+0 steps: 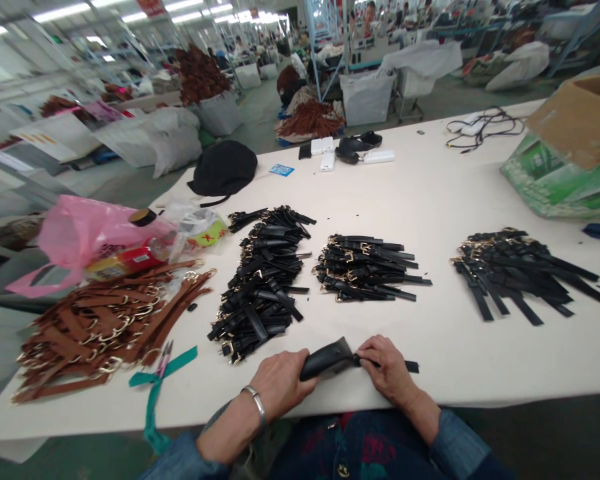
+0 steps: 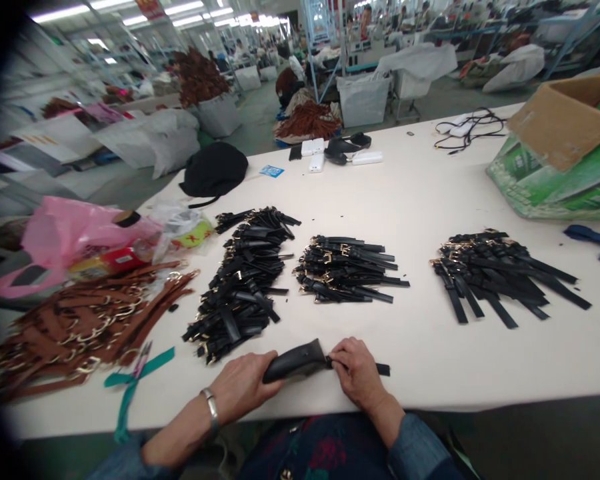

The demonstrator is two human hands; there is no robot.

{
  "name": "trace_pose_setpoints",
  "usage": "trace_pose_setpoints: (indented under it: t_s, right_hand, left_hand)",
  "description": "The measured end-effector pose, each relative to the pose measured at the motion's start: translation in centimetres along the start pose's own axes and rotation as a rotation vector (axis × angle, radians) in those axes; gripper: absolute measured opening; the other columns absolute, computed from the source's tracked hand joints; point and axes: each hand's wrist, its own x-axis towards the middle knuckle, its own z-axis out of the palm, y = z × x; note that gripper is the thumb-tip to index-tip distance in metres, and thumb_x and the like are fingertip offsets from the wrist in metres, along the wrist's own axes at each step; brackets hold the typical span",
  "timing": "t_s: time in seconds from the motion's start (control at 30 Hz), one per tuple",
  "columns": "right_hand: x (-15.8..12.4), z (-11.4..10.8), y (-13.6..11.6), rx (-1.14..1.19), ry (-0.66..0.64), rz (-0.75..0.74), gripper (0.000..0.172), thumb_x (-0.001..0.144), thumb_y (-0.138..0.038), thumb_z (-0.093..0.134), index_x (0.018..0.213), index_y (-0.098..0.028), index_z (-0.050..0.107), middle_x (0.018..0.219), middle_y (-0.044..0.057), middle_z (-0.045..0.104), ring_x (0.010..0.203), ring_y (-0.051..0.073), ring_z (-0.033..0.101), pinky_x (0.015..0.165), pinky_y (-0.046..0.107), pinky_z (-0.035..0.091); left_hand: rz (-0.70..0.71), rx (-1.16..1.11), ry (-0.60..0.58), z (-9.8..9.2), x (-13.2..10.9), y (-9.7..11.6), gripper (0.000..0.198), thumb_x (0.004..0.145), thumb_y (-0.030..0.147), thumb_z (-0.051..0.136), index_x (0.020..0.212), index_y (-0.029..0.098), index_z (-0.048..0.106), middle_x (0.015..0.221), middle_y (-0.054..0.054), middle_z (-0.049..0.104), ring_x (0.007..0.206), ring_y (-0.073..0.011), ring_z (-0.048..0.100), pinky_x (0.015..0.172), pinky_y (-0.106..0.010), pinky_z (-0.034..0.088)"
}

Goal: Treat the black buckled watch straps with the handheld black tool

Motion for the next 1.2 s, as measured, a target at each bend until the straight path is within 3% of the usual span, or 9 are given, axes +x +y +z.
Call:
trace_pose_setpoints:
  t_s: [0.1,0.3,0.6,0.93,1.2]
  right_hand:
    - [0.0,-0.1,-0.2,0.001,-0.008,-0.008,0.018,0.077,-0.014,0.051,0.087,-0.021,0.064,0.083,0.005,0.060,0.080,0.019,0.052,0.073,0.035,0.039]
    - [0.0,-0.2,-0.2,-0.001,-0.002,-0.020,0.017,0.078,-0.014,0.052,0.088,-0.021,0.064,0.082,0.005,0.060,0.080,0.019,0.051,0.073,0.035,0.039]
    - [0.0,-0.1,-0.2,-0.016,0.001,-0.011,0.017,0.076,-0.013,0.054,0.087,-0.022,0.064,0.083,0.004,0.060,0.080,0.019,0.052,0.073,0.035,0.040]
    - [0.0,-0.3,-0.3,0.003,0.034,-0.008,0.015,0.076,-0.015,0.054,0.085,-0.021,0.064,0.082,0.005,0.060,0.080,0.019,0.053,0.072,0.035,0.041]
    - [-0.2,0.2,0.2,0.008,0.081,-0.018,0.015,0.074,-0.015,0.052,0.084,-0.020,0.062,0.083,0.006,0.060,0.081,0.020,0.053,0.074,0.037,0.043]
  left_hand:
    - [-0.017,-0.023,0.025,0.5,-0.1,-0.5,0.030,0.077,0.046,0.037,0.090,0.024,0.053,0.080,-0.006,0.065,0.076,-0.0221,0.061,0.064,-0.030,0.044]
    - [0.074,0.006,-0.040,0.9,-0.8,0.1,0.030,0.075,0.047,0.040,0.092,0.026,0.054,0.082,-0.005,0.065,0.079,-0.0234,0.061,0.067,-0.032,0.044]
    - [-0.079,-0.065,0.036,0.7,1.0,-0.3,0.034,0.077,0.048,0.039,0.093,0.023,0.054,0.085,-0.006,0.065,0.080,-0.0216,0.061,0.066,-0.029,0.043]
    - [-0.044,-0.086,0.003,0.6,-1.0,0.2,0.032,0.076,0.048,0.040,0.093,0.024,0.053,0.081,-0.005,0.065,0.076,-0.0211,0.060,0.064,-0.029,0.042]
    - [-0.106,-0.162,0.037,2.0,0.4,0.7,0.036,0.076,0.050,0.039,0.095,0.023,0.054,0.086,-0.006,0.065,0.082,-0.0217,0.060,0.067,-0.029,0.042]
